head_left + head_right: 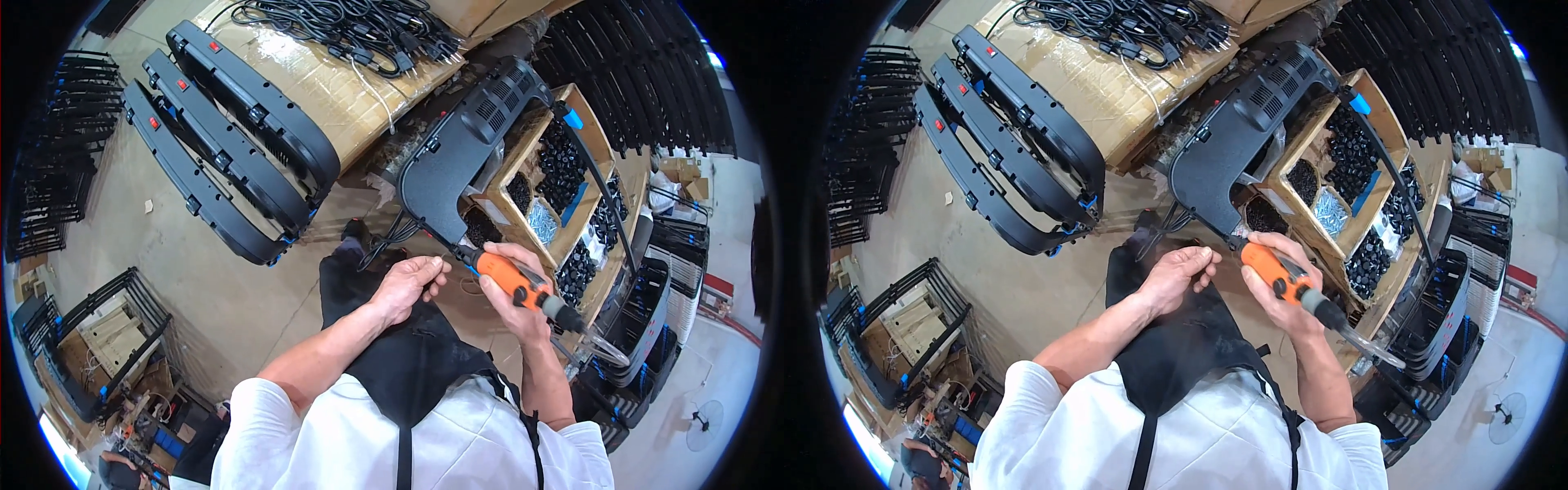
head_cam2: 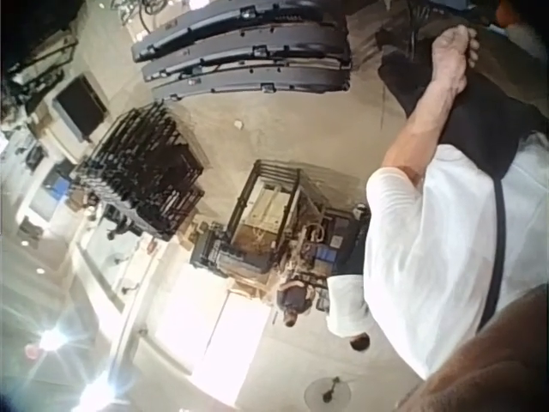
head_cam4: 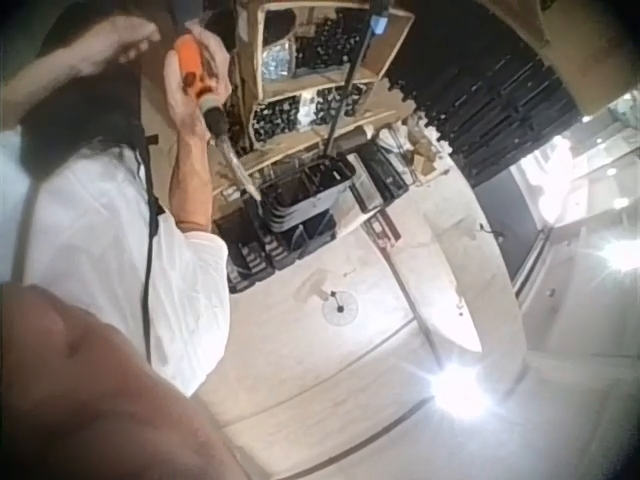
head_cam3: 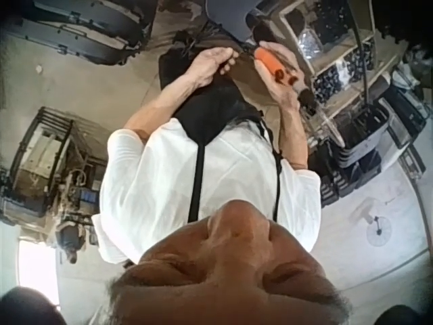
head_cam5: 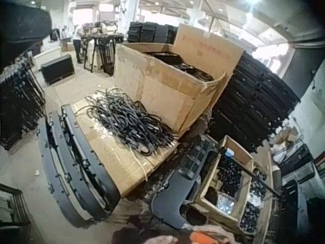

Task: Assembling electronic appliance components using a power screwdriver and wire cutters before moving them to storage.

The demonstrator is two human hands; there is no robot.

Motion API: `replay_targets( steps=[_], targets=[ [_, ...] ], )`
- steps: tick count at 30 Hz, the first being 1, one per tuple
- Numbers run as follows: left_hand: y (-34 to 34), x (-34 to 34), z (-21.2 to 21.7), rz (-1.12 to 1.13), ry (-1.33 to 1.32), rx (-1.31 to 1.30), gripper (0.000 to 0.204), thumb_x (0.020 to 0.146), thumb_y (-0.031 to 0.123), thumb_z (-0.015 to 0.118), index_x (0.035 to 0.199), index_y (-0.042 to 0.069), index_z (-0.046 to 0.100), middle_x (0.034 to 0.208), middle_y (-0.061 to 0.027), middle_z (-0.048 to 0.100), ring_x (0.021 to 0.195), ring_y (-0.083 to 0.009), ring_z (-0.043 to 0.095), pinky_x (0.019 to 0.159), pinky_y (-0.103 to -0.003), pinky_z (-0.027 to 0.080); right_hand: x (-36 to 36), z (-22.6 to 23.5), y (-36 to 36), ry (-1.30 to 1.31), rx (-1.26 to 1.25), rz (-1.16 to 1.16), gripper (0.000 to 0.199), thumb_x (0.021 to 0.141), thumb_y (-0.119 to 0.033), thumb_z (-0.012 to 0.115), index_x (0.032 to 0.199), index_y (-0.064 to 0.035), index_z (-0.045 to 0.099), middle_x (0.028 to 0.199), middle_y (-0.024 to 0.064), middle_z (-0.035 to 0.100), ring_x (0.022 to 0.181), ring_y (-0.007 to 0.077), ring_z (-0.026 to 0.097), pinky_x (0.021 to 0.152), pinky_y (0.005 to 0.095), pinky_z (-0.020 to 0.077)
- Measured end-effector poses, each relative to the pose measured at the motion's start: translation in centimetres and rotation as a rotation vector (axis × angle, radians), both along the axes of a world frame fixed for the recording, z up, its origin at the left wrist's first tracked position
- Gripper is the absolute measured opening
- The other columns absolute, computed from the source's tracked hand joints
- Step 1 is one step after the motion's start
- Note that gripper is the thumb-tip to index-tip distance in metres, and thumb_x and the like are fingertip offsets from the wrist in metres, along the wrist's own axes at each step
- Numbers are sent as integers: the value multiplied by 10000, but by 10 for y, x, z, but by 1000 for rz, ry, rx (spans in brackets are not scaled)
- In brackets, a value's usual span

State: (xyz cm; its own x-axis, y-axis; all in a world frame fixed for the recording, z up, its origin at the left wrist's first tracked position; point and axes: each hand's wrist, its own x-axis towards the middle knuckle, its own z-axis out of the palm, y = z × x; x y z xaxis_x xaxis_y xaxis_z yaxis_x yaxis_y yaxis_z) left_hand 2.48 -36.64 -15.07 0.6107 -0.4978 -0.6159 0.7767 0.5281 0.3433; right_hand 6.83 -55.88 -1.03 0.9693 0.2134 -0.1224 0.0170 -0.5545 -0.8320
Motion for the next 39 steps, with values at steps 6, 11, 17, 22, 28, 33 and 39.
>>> replay_targets(
  steps=[6,11,17,22,28,33,39],
  targets=[
    [2,18,3,275,267,-315,301,1097,390,608,1080,96,667,801,56,567,680,-80,492,606,-256,404,-4,0,3,-37,300,43,520,856,45,800,1322,-21,579,1288,172,707,1220,274,689,1055,418,557],
    [0,30,8,367,338,-390,286,1104,378,594,1089,99,650,828,40,553,699,-99,493,602,-258,400,0,-2,11,-31,290,49,528,855,34,812,1327,-9,580,1290,175,707,1229,278,686,1060,415,555],
    [0,34,1,335,335,-408,292,1102,381,597,1081,93,640,767,49,530,673,-95,476,600,-258,403,10,4,12,16,226,131,516,886,51,769,1343,-7,537,1335,202,665,1304,331,636,1123,480,514],
    [-2,43,7,366,386,-393,301,1099,392,601,1087,94,642,769,42,530,667,-103,473,607,-266,407,13,0,18,-44,227,91,531,852,28,823,1332,-10,598,1313,162,702,1247,267,679,1080,398,544],
    [-9,38,22,423,327,-219,365,1135,400,519,1161,59,646,856,2,566,701,-139,521,645,-296,450,17,-14,32,-85,211,60,510,875,28,807,1341,-11,604,1346,168,682,1268,264,665,1087,396,539],
    [6,21,9,318,183,-143,263,1136,266,511,1130,47,658,1001,-49,732,867,-154,677,702,-305,521,26,-13,53,34,140,13,418,877,-19,816,1267,-34,668,1334,138,702,1158,235,722,1028,356,565],
    [15,18,-2,135,-15,-104,270,1139,277,523,1070,90,706,941,20,693,851,-99,621,764,-272,507,38,-29,54,-14,105,153,339,884,-20,808,1197,-35,679,1309,169,706,1144,214,708,994,363,568]
  ],
)
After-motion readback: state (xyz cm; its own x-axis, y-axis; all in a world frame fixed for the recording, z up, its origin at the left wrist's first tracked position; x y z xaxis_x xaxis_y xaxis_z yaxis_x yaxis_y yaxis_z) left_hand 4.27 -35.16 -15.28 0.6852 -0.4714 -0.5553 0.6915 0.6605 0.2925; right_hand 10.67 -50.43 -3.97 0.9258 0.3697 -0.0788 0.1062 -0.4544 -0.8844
